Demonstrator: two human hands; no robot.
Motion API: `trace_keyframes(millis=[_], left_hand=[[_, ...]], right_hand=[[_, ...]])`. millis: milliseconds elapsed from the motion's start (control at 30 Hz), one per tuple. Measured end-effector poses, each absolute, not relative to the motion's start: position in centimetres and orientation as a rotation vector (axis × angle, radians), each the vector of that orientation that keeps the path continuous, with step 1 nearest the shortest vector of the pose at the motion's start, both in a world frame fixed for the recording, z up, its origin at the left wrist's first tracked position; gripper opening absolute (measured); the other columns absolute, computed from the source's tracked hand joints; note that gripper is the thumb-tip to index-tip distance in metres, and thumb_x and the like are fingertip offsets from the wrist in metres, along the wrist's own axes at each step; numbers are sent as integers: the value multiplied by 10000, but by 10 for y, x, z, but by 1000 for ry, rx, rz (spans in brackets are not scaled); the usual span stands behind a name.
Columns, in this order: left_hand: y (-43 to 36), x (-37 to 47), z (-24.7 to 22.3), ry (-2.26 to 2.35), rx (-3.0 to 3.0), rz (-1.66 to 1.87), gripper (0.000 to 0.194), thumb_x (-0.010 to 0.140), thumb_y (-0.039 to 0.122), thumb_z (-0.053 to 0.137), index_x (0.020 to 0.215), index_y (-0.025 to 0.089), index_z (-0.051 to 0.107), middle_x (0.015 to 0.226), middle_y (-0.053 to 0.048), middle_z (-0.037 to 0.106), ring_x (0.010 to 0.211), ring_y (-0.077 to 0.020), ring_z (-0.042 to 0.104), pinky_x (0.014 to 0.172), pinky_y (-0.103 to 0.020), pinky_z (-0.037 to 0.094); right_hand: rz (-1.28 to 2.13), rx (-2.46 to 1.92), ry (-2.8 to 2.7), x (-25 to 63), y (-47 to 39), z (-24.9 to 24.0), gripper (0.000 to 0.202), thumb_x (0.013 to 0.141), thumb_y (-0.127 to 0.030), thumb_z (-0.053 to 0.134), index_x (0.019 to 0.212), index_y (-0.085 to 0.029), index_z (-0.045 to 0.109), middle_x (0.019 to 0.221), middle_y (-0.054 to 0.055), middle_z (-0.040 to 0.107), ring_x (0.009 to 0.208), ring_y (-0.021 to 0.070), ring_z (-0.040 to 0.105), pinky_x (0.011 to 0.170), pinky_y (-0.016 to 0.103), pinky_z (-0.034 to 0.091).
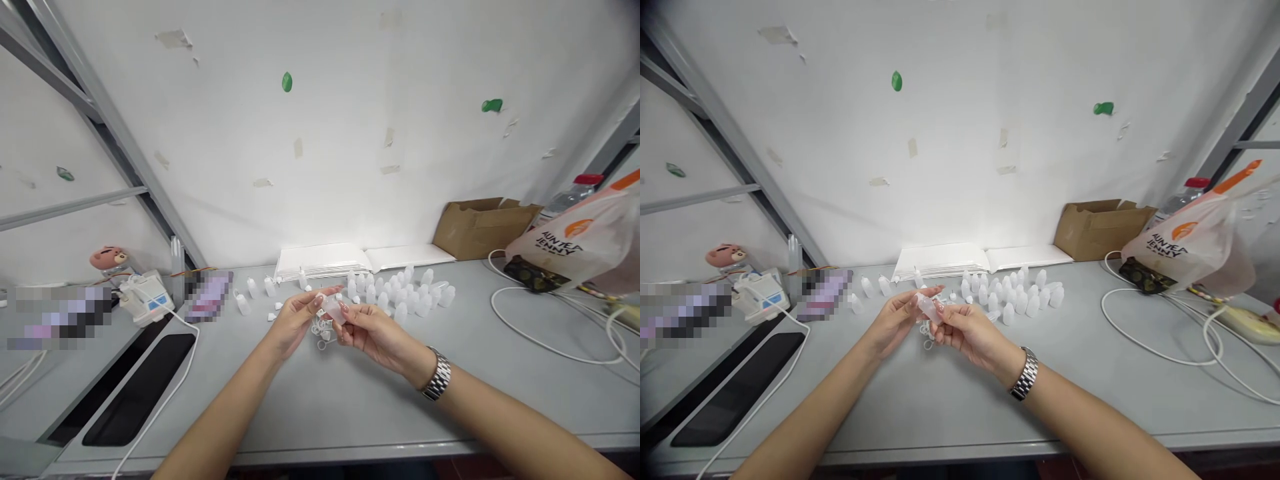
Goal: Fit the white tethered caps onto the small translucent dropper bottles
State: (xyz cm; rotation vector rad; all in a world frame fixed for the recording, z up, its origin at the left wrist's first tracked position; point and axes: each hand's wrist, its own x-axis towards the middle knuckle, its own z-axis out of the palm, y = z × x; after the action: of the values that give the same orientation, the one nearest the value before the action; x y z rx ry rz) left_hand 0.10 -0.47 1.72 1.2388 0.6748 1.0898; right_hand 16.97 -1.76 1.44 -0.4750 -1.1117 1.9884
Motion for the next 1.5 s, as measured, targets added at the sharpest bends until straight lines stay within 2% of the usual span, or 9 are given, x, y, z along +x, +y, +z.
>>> trace_keyframes(millis=[233, 433, 567, 633, 733, 833, 1000, 1267, 1500], left_hand=[[-1, -4, 18, 703, 1177, 1237, 321, 725, 433, 617, 919, 186, 686, 1181, -102, 590, 1180, -265, 433, 974, -386, 296], [-5, 0, 22, 860, 1296, 1159, 251, 711, 351, 648, 903, 194, 685, 1102, -81, 637, 1105, -257, 495, 915, -372, 360], [-1, -11, 31, 955, 1491, 1147, 283, 717, 373, 626, 938, 201, 671, 1120, -68, 626, 1090, -237, 507, 896, -335, 377], [4, -24, 33, 1150, 1606, 1171, 303, 740, 401, 579, 960, 208, 660, 1065, -63, 644, 1023, -222, 537, 864, -323, 386], [13, -43, 29, 1536, 1827, 1035, 231, 695, 394, 603, 782, 193, 678, 866, -55, 664, 824, -214, 562, 753, -321, 402], [18, -51, 20, 1566, 1987, 798, 141, 650, 332, 627, 689, 198, 649, 765, -28, 638, 755, -201, 547, 697, -304, 401], [15, -46, 9, 1464, 2125, 585, 121, 679, 241, 562, 751, 211, 655, 832, -38, 598, 784, -200, 540, 721, -309, 404], [16, -40, -3, 1459, 2224, 601, 229, 697, 149, 498, 862, 224, 638, 867, -62, 578, 872, -234, 527, 741, -325, 401], [18, -39, -5, 1495, 2221, 682, 161, 728, 240, 543, 826, 228, 670, 807, -61, 594, 880, -257, 523, 760, -355, 390]], right_hand=[[1938, -537, -1131, 170, -18, 15, 272, 784, -354, 604, 663, -112, 632, 663, 26, 579, 587, 84, 506, 623, 243, 388], [1891, -570, -1174, 168, -18, 14, 245, 745, -350, 646, 659, -121, 647, 670, 22, 582, 589, 93, 508, 629, 259, 384], [1883, -588, -1175, 168, -17, 15, 235, 726, -364, 661, 687, -132, 658, 679, 23, 590, 592, 96, 503, 637, 264, 381], [1873, -608, -1163, 169, -15, 15, 240, 726, -375, 658, 731, -136, 670, 689, 25, 594, 592, 95, 492, 636, 260, 377], [1841, -623, -1133, 172, -12, 16, 244, 732, -386, 648, 724, -143, 672, 669, 17, 575, 596, 97, 473, 630, 254, 370], [1812, -643, -1109, 175, -9, 15, 252, 734, -390, 643, 666, -147, 656, 637, 11, 549, 605, 104, 465, 637, 257, 367], [1812, -649, -1122, 175, -7, 11, 261, 740, -401, 635, 672, -149, 650, 650, 11, 552, 596, 99, 458, 640, 263, 362], [1812, -659, -1131, 174, -8, 12, 257, 744, -392, 637, 676, -144, 653, 675, 9, 557, 591, 91, 463, 604, 250, 353], [1815, -651, -1147, 174, -7, 9, 238, 740, -389, 642, 717, -153, 660, 685, 5, 560, 591, 87, 469, 616, 248, 363]])
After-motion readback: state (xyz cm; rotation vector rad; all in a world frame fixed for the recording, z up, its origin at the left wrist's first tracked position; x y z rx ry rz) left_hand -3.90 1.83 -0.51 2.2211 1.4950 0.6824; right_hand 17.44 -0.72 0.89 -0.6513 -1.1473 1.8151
